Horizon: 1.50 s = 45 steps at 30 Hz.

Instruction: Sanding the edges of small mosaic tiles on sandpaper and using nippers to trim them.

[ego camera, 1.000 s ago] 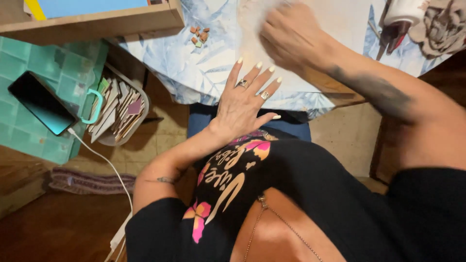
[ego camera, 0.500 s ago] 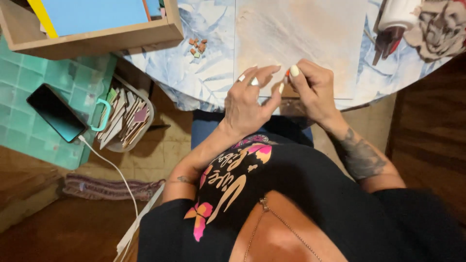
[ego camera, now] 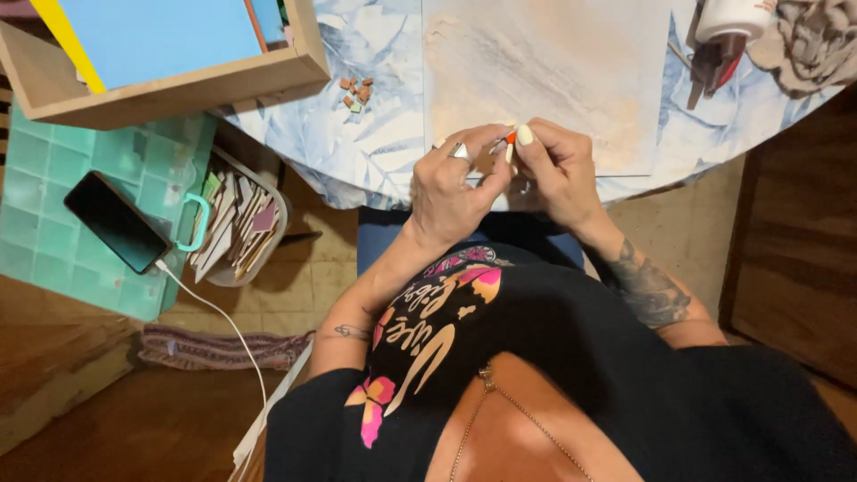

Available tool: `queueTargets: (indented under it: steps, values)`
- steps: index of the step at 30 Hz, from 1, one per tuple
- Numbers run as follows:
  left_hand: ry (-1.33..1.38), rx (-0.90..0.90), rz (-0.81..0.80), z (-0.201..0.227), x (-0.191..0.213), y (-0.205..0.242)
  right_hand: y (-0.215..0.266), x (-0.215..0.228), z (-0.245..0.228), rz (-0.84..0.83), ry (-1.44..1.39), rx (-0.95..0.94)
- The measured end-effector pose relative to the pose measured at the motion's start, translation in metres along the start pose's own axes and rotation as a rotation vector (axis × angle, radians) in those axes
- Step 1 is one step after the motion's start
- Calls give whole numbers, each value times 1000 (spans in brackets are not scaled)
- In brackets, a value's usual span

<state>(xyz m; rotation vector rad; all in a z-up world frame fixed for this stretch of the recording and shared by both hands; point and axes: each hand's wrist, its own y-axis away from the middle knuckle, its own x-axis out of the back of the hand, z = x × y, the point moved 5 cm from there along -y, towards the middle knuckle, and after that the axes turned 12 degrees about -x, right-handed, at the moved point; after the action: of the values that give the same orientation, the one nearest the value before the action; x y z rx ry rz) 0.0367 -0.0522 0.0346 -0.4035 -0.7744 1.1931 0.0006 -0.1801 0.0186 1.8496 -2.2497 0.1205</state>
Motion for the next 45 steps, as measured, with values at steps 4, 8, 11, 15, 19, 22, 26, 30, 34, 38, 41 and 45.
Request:
queueTargets:
  steps: [4,8,11,15,19,22,26,30,34,38,41,45]
  values:
    - [28,-21,12,0,3,-1,-4,2,-1,-75,29,10]
    - [58,-28,-3,0,4,-1,-4,-3,-14,-106,80,42]
    - [10,-65,-11,3,4,0,-4,-3,-12,-99,69,27]
    - [18,-75,-3,4,6,0,-3,-4,-10,-118,66,65]
    - [13,-92,0,2,6,3,-3,-1,-4,-136,91,74]
    - [35,-87,-3,4,8,1,-5,2,1,-162,87,57]
    - [38,-97,5,6,7,3,-4,-4,-7,-200,70,39]
    - [49,-94,17,4,6,5,-3,-6,-11,-191,41,34]
    - [58,-86,8,7,6,5,-2,-4,-16,-176,106,68]
    - [-143,-209,-53,5,2,18,-3,22,20,-108,371,283]
    - [-382,-260,-301,6,-1,26,3,44,52,60,1088,581]
    - [-450,-266,-540,0,0,29,-2,25,13,22,1340,637]
